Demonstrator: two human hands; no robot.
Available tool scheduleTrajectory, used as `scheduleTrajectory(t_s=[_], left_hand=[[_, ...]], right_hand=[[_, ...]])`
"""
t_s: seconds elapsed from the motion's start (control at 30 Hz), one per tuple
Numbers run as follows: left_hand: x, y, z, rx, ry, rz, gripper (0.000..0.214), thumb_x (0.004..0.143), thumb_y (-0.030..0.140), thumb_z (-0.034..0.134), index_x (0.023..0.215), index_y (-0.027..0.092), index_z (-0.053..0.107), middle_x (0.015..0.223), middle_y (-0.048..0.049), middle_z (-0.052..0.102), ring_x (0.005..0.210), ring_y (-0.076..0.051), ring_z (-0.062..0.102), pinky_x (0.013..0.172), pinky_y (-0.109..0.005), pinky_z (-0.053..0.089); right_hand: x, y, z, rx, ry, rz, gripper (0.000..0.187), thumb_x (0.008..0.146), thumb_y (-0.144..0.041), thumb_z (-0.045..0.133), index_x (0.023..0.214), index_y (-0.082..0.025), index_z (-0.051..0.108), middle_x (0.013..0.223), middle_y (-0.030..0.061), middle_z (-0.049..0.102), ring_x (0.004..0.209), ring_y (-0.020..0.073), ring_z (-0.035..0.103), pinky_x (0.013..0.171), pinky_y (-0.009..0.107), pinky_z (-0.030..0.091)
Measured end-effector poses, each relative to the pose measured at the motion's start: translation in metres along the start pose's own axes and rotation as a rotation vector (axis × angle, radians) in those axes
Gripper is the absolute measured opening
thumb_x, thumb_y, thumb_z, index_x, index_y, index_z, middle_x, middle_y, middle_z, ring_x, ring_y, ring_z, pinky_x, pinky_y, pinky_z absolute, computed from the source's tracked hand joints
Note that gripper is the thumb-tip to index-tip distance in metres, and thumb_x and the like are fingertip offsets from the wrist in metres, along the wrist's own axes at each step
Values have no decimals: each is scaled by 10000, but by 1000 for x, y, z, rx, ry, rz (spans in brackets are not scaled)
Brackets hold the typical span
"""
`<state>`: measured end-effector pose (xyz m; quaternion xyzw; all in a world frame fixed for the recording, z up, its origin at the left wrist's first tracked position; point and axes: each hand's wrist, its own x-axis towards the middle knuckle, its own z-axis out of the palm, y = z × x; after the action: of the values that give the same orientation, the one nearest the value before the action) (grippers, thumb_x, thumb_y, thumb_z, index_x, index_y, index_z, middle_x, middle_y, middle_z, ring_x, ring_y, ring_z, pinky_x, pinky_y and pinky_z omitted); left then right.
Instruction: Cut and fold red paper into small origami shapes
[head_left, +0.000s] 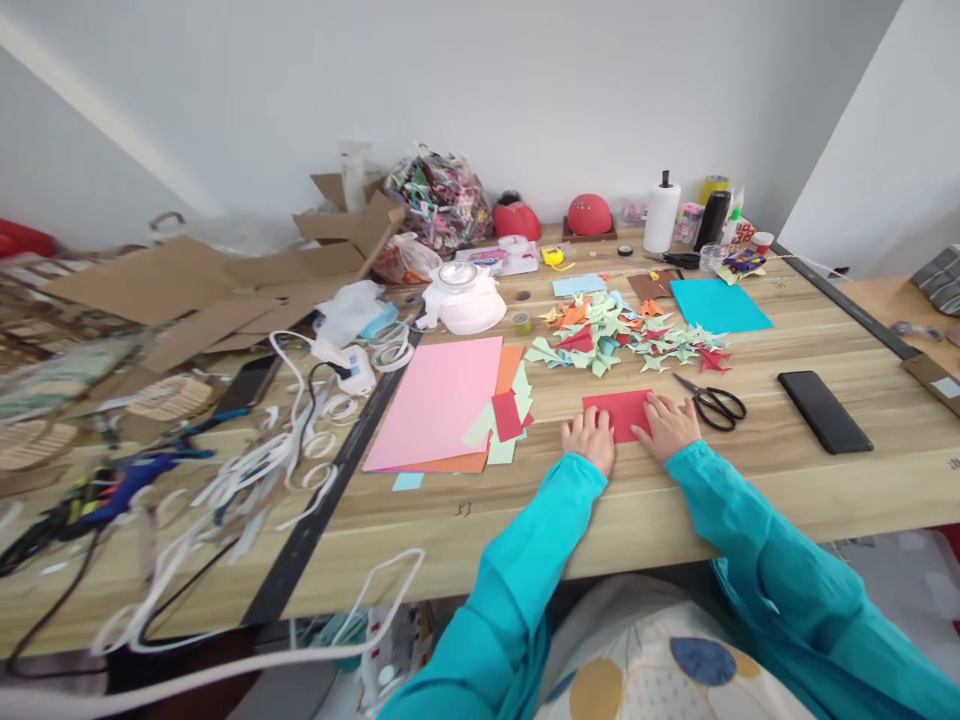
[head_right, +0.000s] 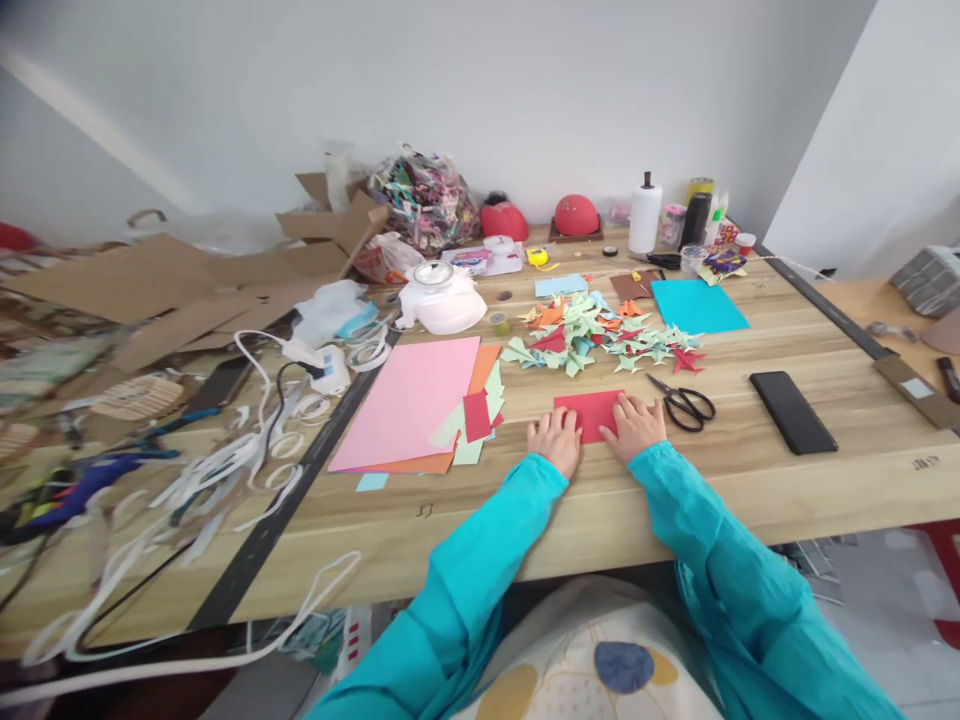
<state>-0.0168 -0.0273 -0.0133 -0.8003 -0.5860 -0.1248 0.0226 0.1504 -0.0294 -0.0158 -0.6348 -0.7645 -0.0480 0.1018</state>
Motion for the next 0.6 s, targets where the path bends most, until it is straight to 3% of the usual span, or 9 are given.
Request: scheduleTrajectory(t_s=[0.2,0.37,0.5,0.6], left_hand=[[-3,-31,1,-9,-44,159,371,879,310,381,1233,231,462,1292,-82,492,1089,-249,455,854,-435,369],[-1,-45,-5,-20,-90,265,385,876,269,383,1254,240,451,1308,-71,491,1114,-228,466,870,-424,370],[-4,-16,-8,-33,-100,362,362,845,234,416,1193,209,514,1321,-80,474,1151,-246,434,907,-439,358],[-13,16,-5,-107,-71,407,471,851,402,428,1255,162,460,1316,-110,465,1148,-253,418,911,-412,375]], right_hand=[[1,31,-2,46,-179,-106,523,874,-499,351,1308,-216,420,1413,106,390,1269,273,367,1000,611,239],[5,38,-7,83,-251,-106,533,859,-490,392,1331,-242,389,1435,80,357,1294,260,340,1006,616,242],[6,35,-8,81,-256,-95,548,840,-499,420,1322,-240,402,1431,84,365,1295,269,337,1006,613,249],[6,34,-9,74,-243,-101,533,845,-493,415,1315,-241,409,1429,88,367,1292,268,341,1008,604,251]])
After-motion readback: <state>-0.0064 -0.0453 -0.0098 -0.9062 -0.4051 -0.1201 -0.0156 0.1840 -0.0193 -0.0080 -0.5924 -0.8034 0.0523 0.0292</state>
